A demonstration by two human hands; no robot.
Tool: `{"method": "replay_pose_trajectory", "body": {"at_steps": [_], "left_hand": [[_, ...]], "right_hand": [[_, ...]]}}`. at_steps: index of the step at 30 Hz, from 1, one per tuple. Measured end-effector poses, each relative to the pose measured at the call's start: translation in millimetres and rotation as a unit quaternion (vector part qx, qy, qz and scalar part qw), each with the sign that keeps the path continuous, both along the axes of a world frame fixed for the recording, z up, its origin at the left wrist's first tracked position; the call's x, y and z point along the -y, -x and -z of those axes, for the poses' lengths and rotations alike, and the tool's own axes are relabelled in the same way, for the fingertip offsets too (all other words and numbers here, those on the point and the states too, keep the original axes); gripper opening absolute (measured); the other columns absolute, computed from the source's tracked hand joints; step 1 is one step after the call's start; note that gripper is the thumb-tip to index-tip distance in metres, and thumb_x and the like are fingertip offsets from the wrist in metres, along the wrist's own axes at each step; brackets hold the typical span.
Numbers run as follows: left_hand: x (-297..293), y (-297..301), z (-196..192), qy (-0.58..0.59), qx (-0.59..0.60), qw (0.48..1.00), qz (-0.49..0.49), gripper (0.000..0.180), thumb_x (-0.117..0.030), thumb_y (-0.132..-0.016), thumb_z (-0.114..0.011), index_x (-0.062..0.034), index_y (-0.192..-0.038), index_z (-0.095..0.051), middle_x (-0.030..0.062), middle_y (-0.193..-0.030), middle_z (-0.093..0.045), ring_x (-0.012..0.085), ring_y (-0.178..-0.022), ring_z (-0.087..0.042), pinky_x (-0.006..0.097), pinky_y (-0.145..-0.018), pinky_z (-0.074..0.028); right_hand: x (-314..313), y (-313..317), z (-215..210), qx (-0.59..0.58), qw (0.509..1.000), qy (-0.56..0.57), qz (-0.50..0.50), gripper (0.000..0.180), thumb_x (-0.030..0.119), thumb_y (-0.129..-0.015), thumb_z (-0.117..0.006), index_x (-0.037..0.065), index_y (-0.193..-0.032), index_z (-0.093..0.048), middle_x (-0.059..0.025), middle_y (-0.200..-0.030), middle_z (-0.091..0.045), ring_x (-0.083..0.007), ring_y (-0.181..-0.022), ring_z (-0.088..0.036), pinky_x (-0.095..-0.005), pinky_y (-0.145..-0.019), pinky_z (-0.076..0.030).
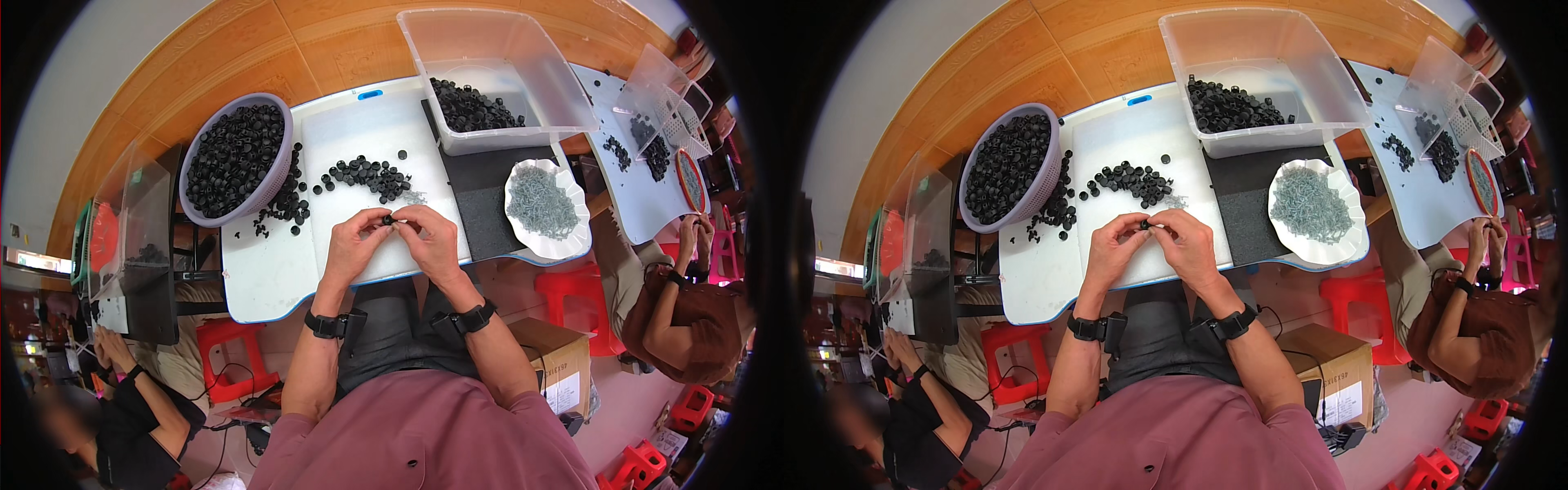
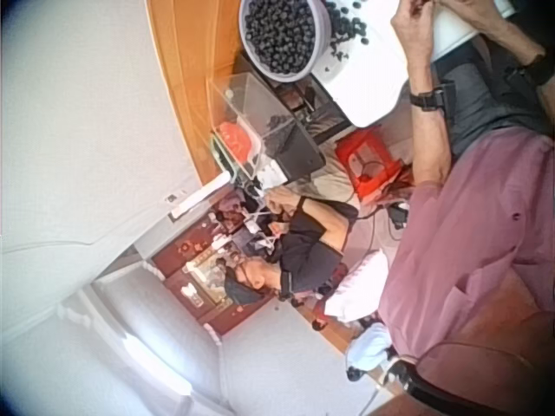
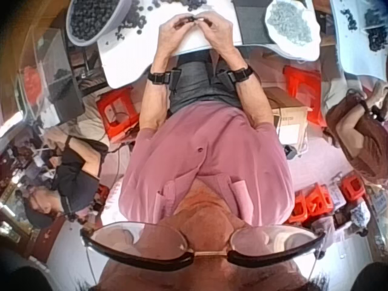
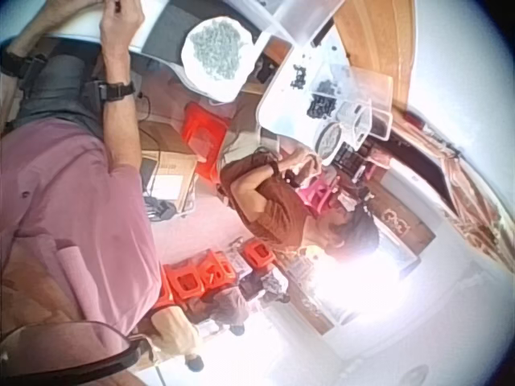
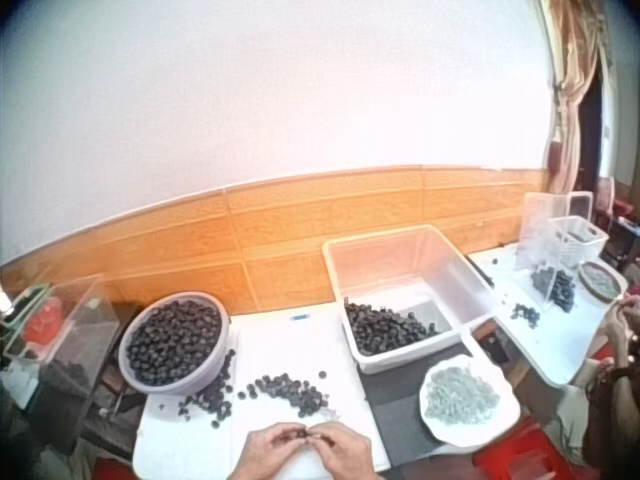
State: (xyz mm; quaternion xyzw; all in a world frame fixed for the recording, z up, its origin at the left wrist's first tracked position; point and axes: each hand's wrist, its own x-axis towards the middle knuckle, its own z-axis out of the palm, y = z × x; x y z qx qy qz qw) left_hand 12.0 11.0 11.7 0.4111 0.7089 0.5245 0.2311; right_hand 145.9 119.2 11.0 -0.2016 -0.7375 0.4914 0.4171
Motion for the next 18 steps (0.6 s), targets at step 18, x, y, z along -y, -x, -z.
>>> {"method": "replay_pose_trajectory", "body": {"at_steps": [18], "left_hand": [[0.3,0.2,-2.1,0.005,0.019,1.0,0.004,0.026,-0.012,-0.09,-0.077,-0.001,-0.113,-0.07,0.01,-0.094,-0.079,0.0159,-0.086,-0.075,0.028,-0.077,-0.056]], "right_hand": [[-1.2,0.4,-1.3,0.012,1.0,0.023,-0.009,0.014,-0.003,-0.087,-0.073,0.0,-0.099,-0.076,-0.0102,-0.091,-0.074,-0.018,-0.077,-0.07,-0.0279,-0.068,-0.056]]}}
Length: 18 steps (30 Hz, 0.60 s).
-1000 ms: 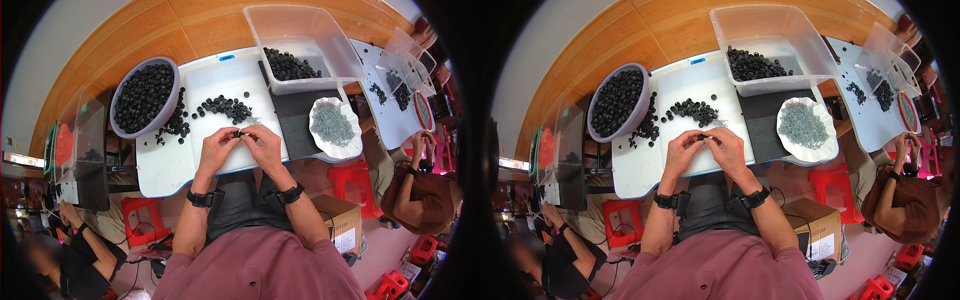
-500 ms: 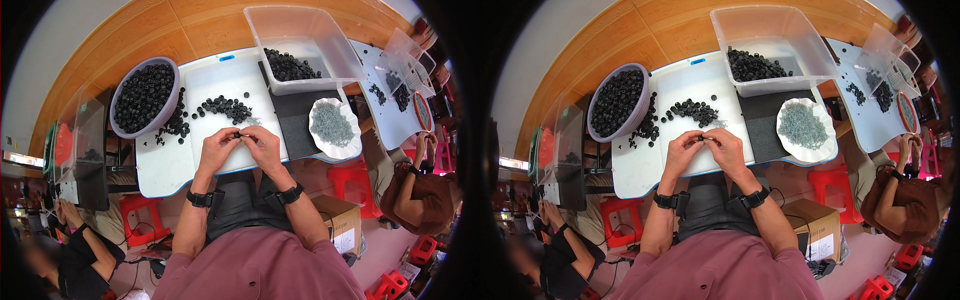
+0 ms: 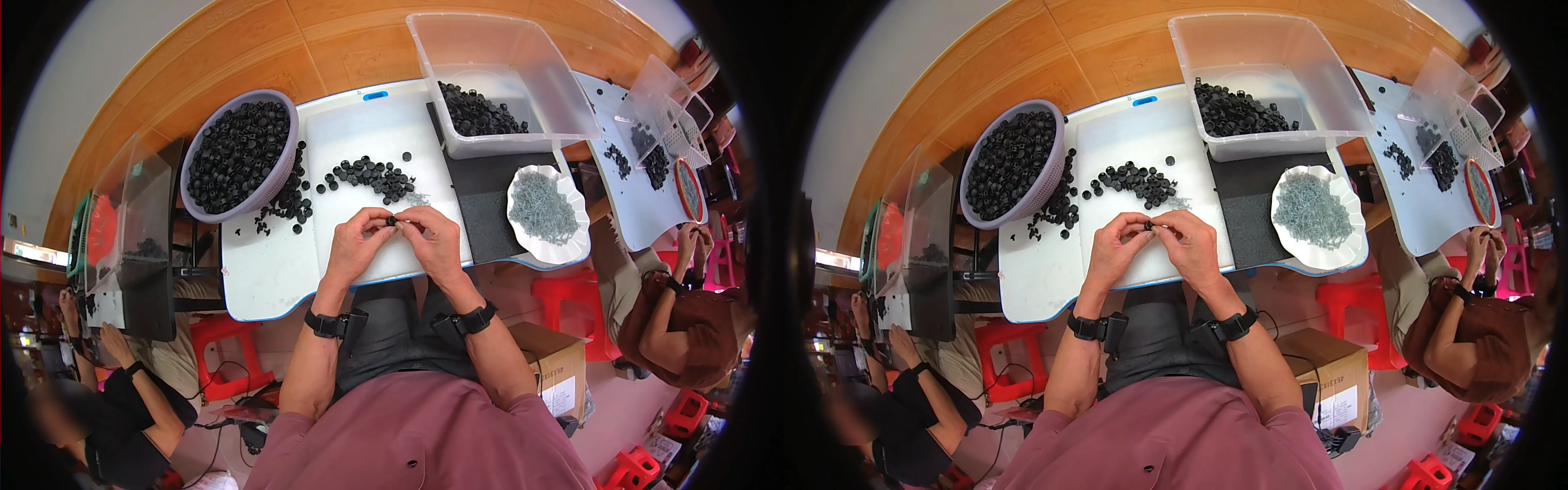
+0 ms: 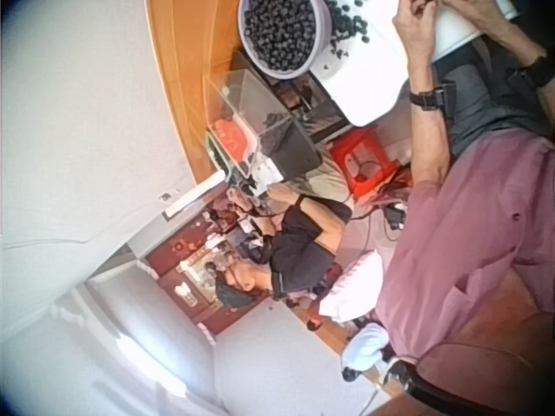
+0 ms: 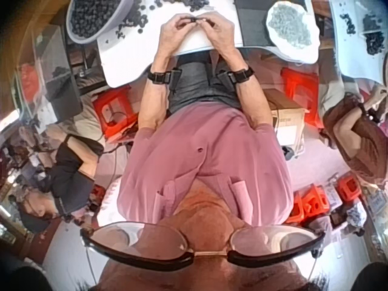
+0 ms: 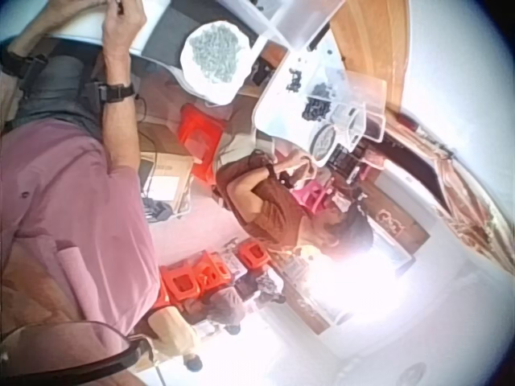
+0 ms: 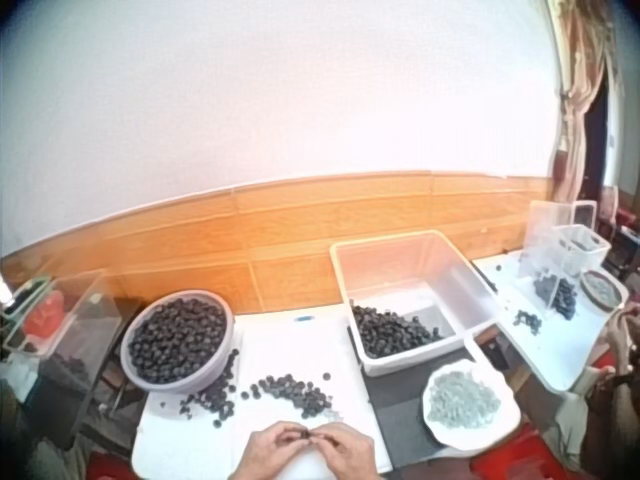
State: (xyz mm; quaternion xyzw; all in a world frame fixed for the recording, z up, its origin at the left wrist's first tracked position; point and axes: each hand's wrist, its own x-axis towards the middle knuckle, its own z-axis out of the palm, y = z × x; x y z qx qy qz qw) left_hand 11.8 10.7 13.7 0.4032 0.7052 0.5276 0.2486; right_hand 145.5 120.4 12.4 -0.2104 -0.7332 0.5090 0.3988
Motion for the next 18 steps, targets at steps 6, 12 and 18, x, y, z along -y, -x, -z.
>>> {"method": "replay_pose_trajectory", "body": {"at_steps": [6,12,18], "left_hand": [[0.0,-0.1,-2.1,0.011,-0.004,1.0,-0.001,0.026,-0.012,-0.09,-0.077,-0.0017,-0.114,-0.071,0.01,-0.096,-0.079,0.0157,-0.087,-0.075,0.028,-0.077,-0.056],[0.2,1.4,1.3,-0.003,0.001,1.0,-0.001,0.026,-0.011,-0.09,-0.077,-0.0018,-0.113,-0.071,0.0096,-0.094,-0.079,0.0155,-0.086,-0.075,0.028,-0.077,-0.056],[0.1,0.1,-0.9,-0.001,-0.003,1.0,-0.011,0.025,-0.01,-0.089,-0.078,-0.0013,-0.111,-0.071,0.0099,-0.093,-0.079,0.0147,-0.085,-0.075,0.028,-0.076,-0.057]], "right_hand": [[-0.1,0.9,2.9,-0.007,1.0,0.002,0.008,0.013,-0.003,-0.087,-0.073,0.0,-0.099,-0.076,-0.0104,-0.09,-0.074,-0.0177,-0.076,-0.07,-0.0282,-0.067,-0.055],[0.4,1.7,3.2,-0.002,1.0,0.004,0.008,0.013,-0.003,-0.086,-0.074,0.0,-0.098,-0.076,-0.0104,-0.09,-0.074,-0.0172,-0.075,-0.069,-0.0278,-0.066,-0.055],[1.0,2.2,3.2,-0.002,1.0,0.016,0.015,0.011,-0.002,-0.087,-0.074,-0.001,-0.098,-0.076,-0.0102,-0.089,-0.074,-0.0158,-0.074,-0.069,-0.0269,-0.066,-0.055]]}}
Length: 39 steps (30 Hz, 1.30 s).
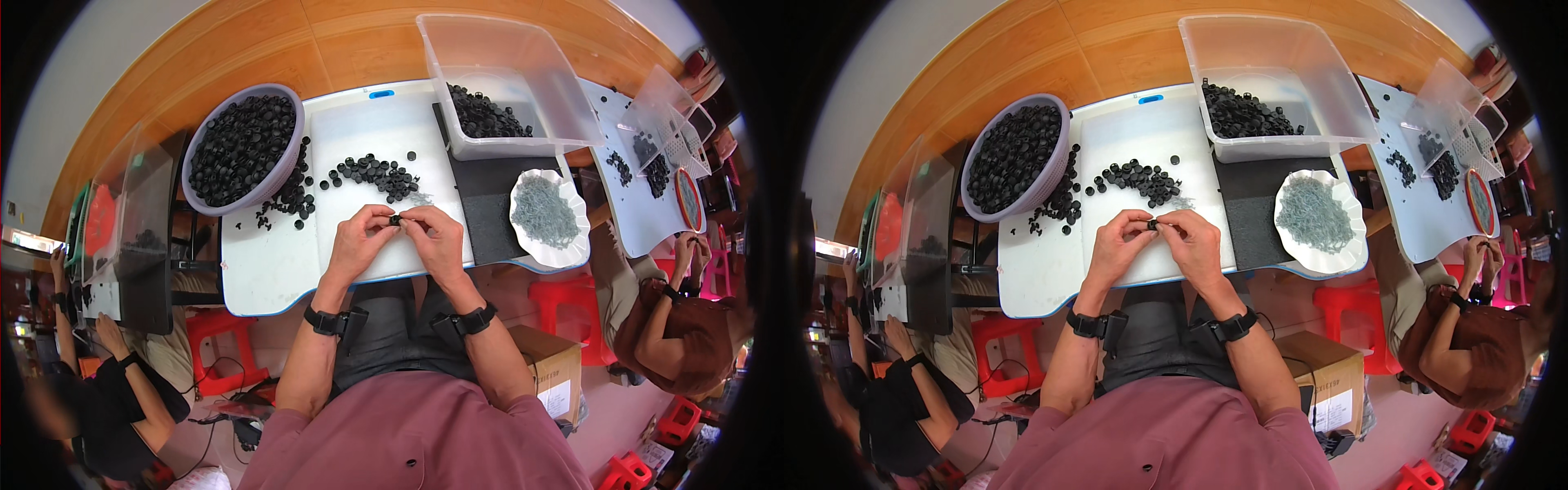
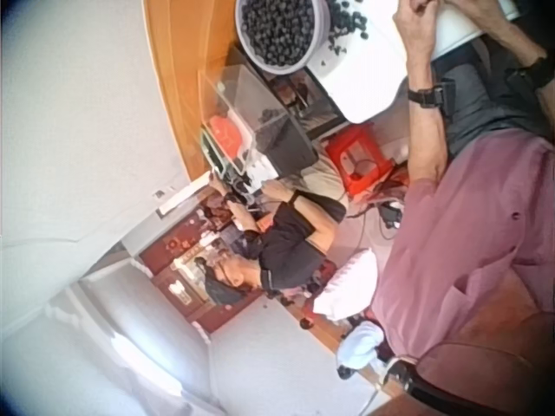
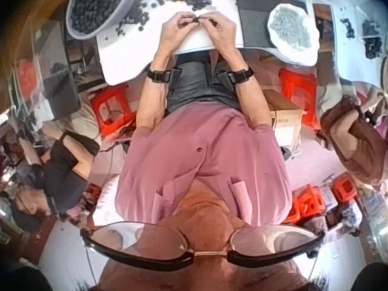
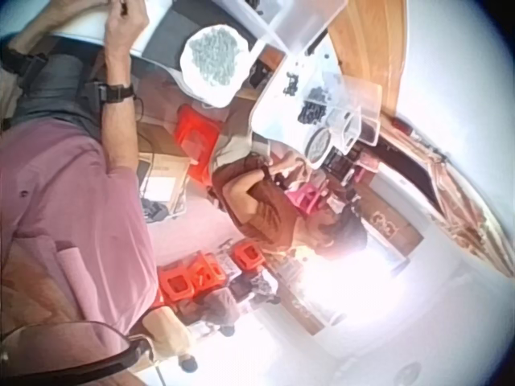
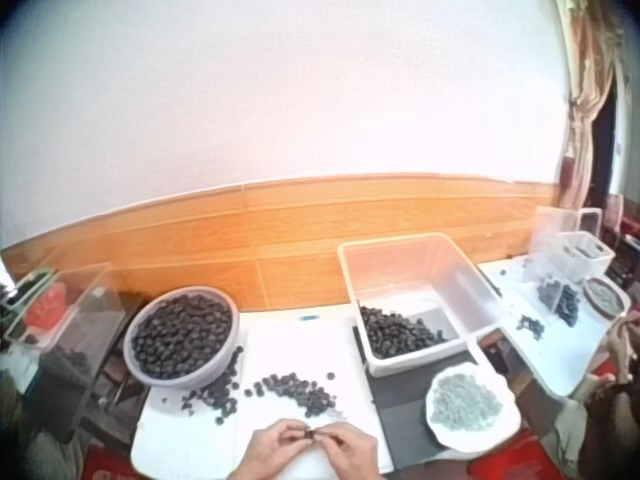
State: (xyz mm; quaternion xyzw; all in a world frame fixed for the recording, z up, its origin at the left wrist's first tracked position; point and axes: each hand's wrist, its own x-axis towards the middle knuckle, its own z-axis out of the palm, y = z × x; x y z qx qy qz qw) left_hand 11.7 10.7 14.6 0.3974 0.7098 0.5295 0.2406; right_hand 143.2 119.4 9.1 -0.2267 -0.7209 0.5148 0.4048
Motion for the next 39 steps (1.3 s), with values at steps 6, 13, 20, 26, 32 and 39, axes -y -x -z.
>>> {"method": "replay_pose_trajectory", "body": {"at_steps": [6,13,20,26,32,39], "left_hand": [[0.7,1.8,6.2,-0.013,-0.003,1.0,0.007,0.027,-0.011,-0.089,-0.078,-0.0007,-0.113,-0.071,0.0108,-0.094,-0.079,0.0146,-0.083,-0.075,0.027,-0.074,-0.057],[-0.1,1.0,2.8,-0.002,-0.015,1.0,0.004,0.028,-0.011,-0.09,-0.077,-0.0007,-0.115,-0.07,0.0124,-0.095,-0.079,0.0168,-0.084,-0.076,0.027,-0.075,-0.058],[-0.3,-1.2,7.9,-0.02,-0.047,0.999,0.001,0.025,-0.011,-0.09,-0.077,-0.0004,-0.111,-0.069,0.014,-0.095,-0.079,0.0221,-0.087,-0.078,0.031,-0.076,-0.06],[1.8,-3.8,10.0,-0.033,-0.072,0.997,0.0,0.024,-0.008,-0.09,-0.076,0.0001,-0.11,-0.067,0.0149,-0.095,-0.078,0.0247,-0.089,-0.078,0.032,-0.076,-0.061],[1.2,-3.1,12.3,-0.044,-0.072,0.996,0.004,0.024,-0.007,-0.09,-0.075,0.0003,-0.111,-0.066,0.0146,-0.095,-0.078,0.0255,-0.089,-0.078,0.032,-0.076,-0.062],[0.7,-3.0,14.3,-0.048,-0.075,0.996,0.004,0.024,-0.007,-0.09,-0.075,-0.0003,-0.111,-0.067,0.0154,-0.094,-0.078,0.026,-0.088,-0.078,0.033,-0.076,-0.062]], "right_hand": [[-0.7,0.3,7.7,0.001,0.999,0.039,-0.004,0.012,-0.001,-0.088,-0.074,-0.001,-0.099,-0.076,-0.0101,-0.09,-0.075,-0.0139,-0.074,-0.068,-0.0262,-0.067,-0.054],[-1.3,0.3,8.2,-0.001,0.999,0.048,-0.01,0.012,-0.001,-0.088,-0.074,-0.001,-0.099,-0.076,-0.0101,-0.091,-0.075,-0.0135,-0.074,-0.068,-0.0259,-0.066,-0.053],[-0.3,1.3,5.3,0.001,1.0,0.007,-0.011,0.012,-0.003,-0.088,-0.072,-0.001,-0.099,-0.076,-0.0106,-0.093,-0.076,-0.0152,-0.076,-0.069,-0.0271,-0.068,-0.054],[1.5,0.9,0.6,0.01,0.998,-0.055,-0.006,0.013,-0.005,-0.087,-0.072,-0.001,-0.099,-0.075,-0.0116,-0.093,-0.075,-0.0193,-0.08,-0.072,-0.0285,-0.069,-0.056],[2.5,0.4,-0.2,0.018,0.994,-0.103,0.003,0.014,-0.008,-0.085,-0.071,-0.001,-0.098,-0.074,-0.0126,-0.092,-0.074,-0.0232,-0.08,-0.073,-0.0304,-0.071,-0.057],[5.0,1.6,-1.6,0.013,0.99,-0.142,0.013,0.015,-0.009,-0.084,-0.071,0.0,-0.097,-0.072,-0.0129,-0.091,-0.074,-0.0258,-0.081,-0.073,-0.0326,-0.071,-0.057]]}}
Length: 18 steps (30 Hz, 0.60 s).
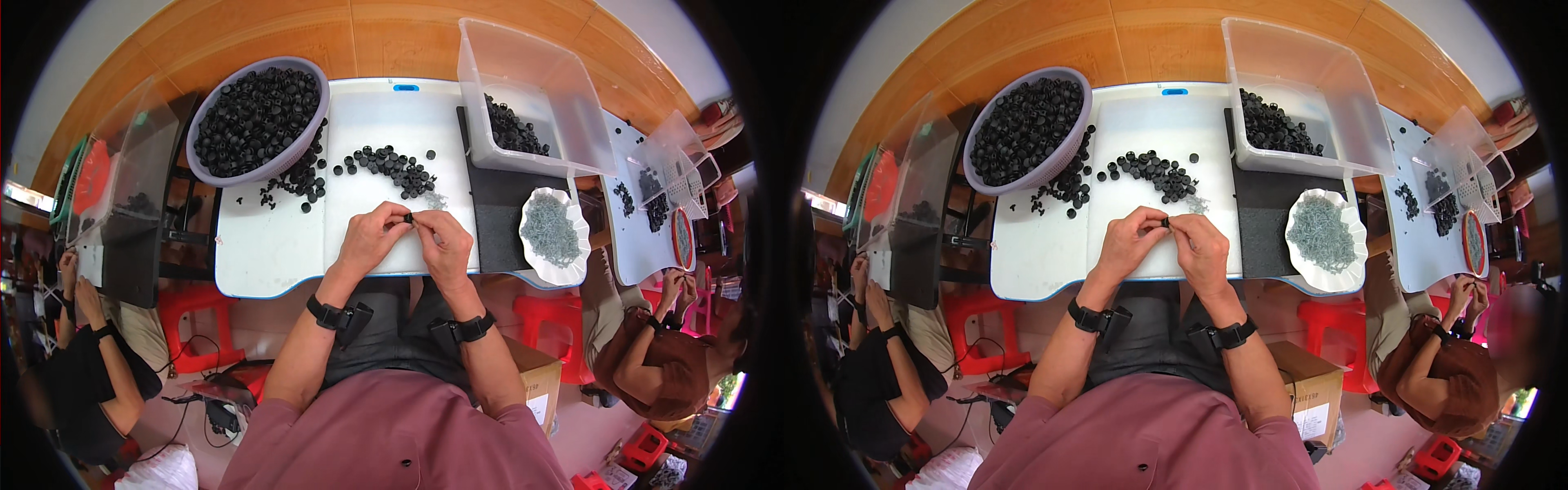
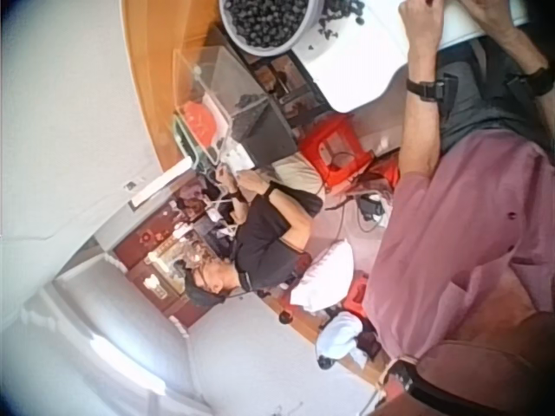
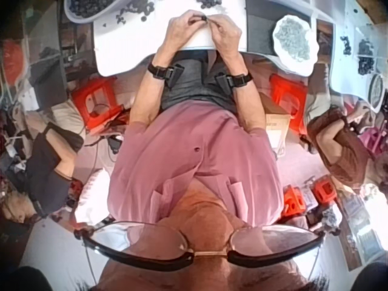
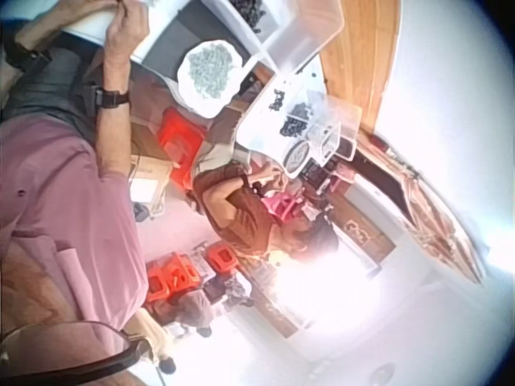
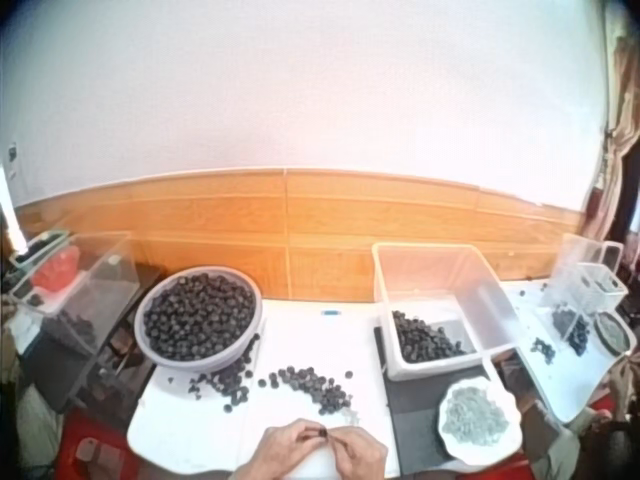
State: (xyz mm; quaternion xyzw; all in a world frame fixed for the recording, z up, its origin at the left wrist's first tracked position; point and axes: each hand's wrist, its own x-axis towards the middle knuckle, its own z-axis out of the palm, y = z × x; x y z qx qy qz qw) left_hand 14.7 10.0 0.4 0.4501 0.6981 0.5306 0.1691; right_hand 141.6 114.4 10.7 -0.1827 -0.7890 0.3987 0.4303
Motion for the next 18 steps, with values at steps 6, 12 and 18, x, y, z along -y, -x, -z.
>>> {"method": "replay_pose_trajectory", "body": {"at_steps": [6,12,18], "left_hand": [[-1.0,-0.7,-0.3,0.008,-0.016,1.0,-0.009,0.024,-0.006,-0.089,-0.074,-0.0013,-0.111,-0.067,0.015,-0.093,-0.077,0.0267,-0.085,-0.077,0.034,-0.075,-0.061],[-1.8,-2.6,1.6,0.004,-0.014,1.0,-0.014,0.023,-0.006,-0.09,-0.073,-0.0018,-0.111,-0.067,0.015,-0.092,-0.077,0.0274,-0.086,-0.077,0.034,-0.074,-0.061],[-4.7,-0.6,2.5,0.0,-0.024,0.999,-0.021,0.023,-0.007,-0.089,-0.074,-0.0016,-0.111,-0.068,0.0153,-0.092,-0.077,0.0266,-0.086,-0.077,0.034,-0.074,-0.061]], "right_hand": [[2.0,1.4,3.4,0.005,0.998,-0.056,0.013,0.016,-0.009,-0.083,-0.071,0.0,-0.096,-0.072,-0.013,-0.088,-0.072,-0.0291,-0.079,-0.072,-0.035,-0.069,-0.057],[3.8,2.8,4.8,0.005,0.995,-0.094,0.024,0.015,-0.007,-0.083,-0.072,0.001,-0.095,-0.072,-0.0129,-0.088,-0.072,-0.0305,-0.078,-0.072,-0.0361,-0.069,-0.057],[3.3,4.1,6.7,0.007,0.991,-0.127,0.03,0.014,-0.004,-0.084,-0.074,0.001,-0.097,-0.071,-0.0124,-0.088,-0.073,-0.03,-0.076,-0.072,-0.036,-0.067,-0.057]]}}
